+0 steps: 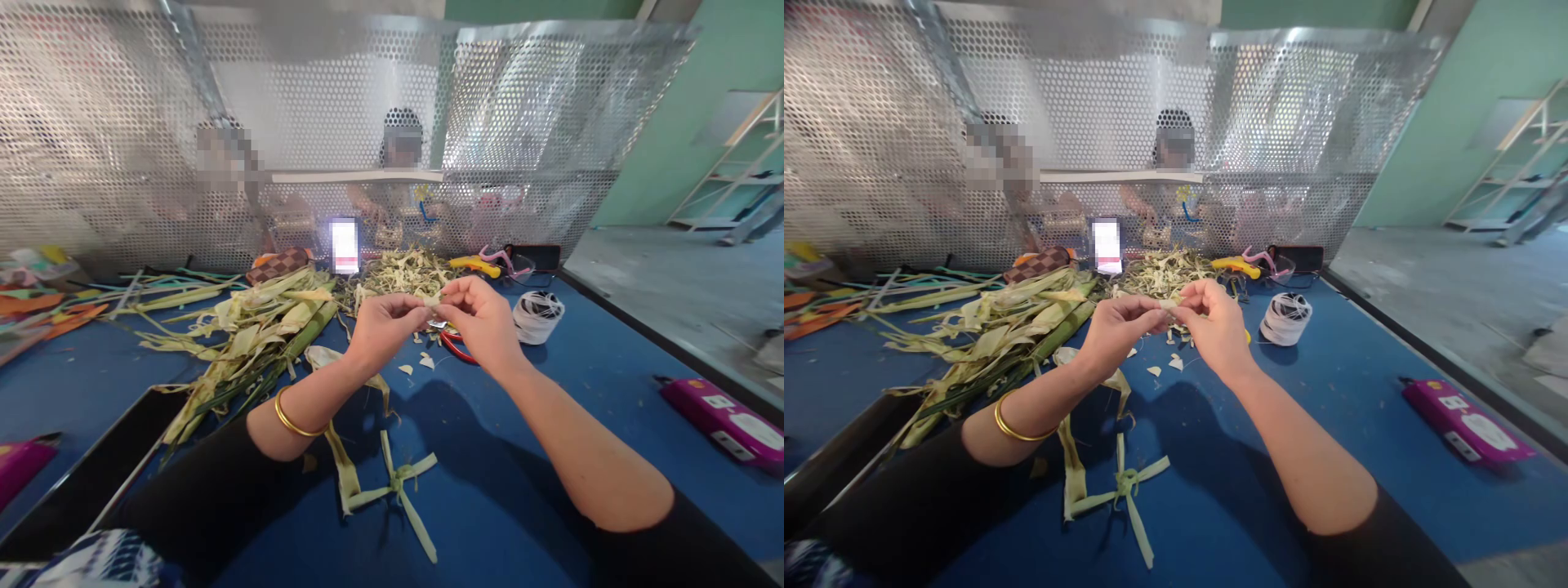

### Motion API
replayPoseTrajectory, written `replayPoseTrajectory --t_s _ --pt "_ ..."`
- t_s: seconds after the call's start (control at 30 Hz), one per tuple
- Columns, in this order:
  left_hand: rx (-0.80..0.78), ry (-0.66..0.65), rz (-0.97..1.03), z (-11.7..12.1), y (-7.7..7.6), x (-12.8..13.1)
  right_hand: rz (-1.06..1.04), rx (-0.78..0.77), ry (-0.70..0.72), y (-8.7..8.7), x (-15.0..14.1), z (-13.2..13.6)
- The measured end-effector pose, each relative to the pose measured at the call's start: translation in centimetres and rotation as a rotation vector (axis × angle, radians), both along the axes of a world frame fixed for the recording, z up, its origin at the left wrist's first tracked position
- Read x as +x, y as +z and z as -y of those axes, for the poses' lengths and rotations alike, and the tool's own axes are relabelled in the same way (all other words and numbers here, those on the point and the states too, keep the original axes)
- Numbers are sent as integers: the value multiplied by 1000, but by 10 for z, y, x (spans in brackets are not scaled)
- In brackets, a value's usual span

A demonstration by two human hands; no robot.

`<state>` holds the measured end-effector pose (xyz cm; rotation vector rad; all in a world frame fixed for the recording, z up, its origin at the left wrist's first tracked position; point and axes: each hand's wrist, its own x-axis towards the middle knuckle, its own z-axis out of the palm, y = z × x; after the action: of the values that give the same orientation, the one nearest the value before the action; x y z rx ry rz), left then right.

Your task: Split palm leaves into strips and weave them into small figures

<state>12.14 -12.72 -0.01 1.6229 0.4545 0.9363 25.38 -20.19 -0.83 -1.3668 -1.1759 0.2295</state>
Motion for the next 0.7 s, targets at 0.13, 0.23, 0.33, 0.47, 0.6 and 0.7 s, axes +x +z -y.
replayPoseTrajectory --t_s 0.13,0.23,0.33,0.47,0.6,0.7 --pt "-58 -30 14 -2 -3 1 36 28 -7 1 -1 0" --pt "-147 -62 43 -3 -2 1 124 71 23 5 -3 2" --pt "-269 -90 47 -2 0 0 219 87 36 7 -4 5" --pt "-363 -111 34 0 2 -1 282 94 -24 4 -3 5" --pt "-313 -71 42 0 0 0 285 86 -52 0 -2 3" --pt "-232 -34 60 1 -2 1 267 89 -51 0 -1 2"
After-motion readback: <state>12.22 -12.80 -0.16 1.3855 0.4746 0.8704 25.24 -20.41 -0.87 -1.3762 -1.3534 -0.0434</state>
